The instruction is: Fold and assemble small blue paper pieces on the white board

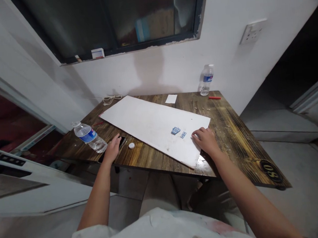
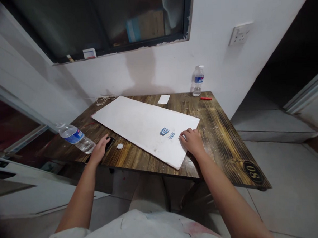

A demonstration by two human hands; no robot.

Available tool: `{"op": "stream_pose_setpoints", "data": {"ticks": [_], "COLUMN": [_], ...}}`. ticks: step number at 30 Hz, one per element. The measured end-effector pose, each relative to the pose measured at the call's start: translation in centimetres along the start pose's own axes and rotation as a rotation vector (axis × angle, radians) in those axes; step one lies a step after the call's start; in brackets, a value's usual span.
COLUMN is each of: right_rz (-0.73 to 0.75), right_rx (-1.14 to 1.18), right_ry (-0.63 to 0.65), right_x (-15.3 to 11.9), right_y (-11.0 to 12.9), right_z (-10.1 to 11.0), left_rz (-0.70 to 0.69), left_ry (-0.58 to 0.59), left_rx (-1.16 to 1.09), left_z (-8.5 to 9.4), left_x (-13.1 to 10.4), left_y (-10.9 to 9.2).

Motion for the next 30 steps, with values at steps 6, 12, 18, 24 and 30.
{"op": "stream_pose_setpoints", "data": {"ticks": [6, 12, 18, 24, 30], "right_rz": [-0.004, 0.004, 0.002, -0.011, -0.007], "right_rx": [0.0, 0.001, -0.007, 0.008, 0.013], "right_ry": [0.009, 0.006, 0.007, 0.009, 0.009], "right_x": [0.0, 0.0, 0.0, -0.1, 0.0], "right_y": [0.0, 0.0, 0.1, -0.2, -0.1], "right_z": [0.1, 0.1, 0.2, 0.0, 0.1], "left_rz": [-0.018, -0.1, -0.22, -0.18, -0.217], "left_ry": [0.079, 0.141, 0.353, 0.111, 0.112], "left_rx": [0.02, 0.214, 0.402, 0.451, 0.354], "left_z": [0.1, 0.2, -0.5, 1.3, 2.8], "left_x": [-0.3, -1.6, -3.3, -3.2, -5.3], "left_y": [-0.1, -0.2, -0.3, 0.4, -0.4]}}
Point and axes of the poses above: each hand's wrist, its own x-axis towards the middle knuckle, its own z-axis out of the back of the hand, y = z × x, the point moved 5 cm from there along x, towards the middle knuckle, and after that the axes turned 7 degrees about -y, right-handed, at the moved point
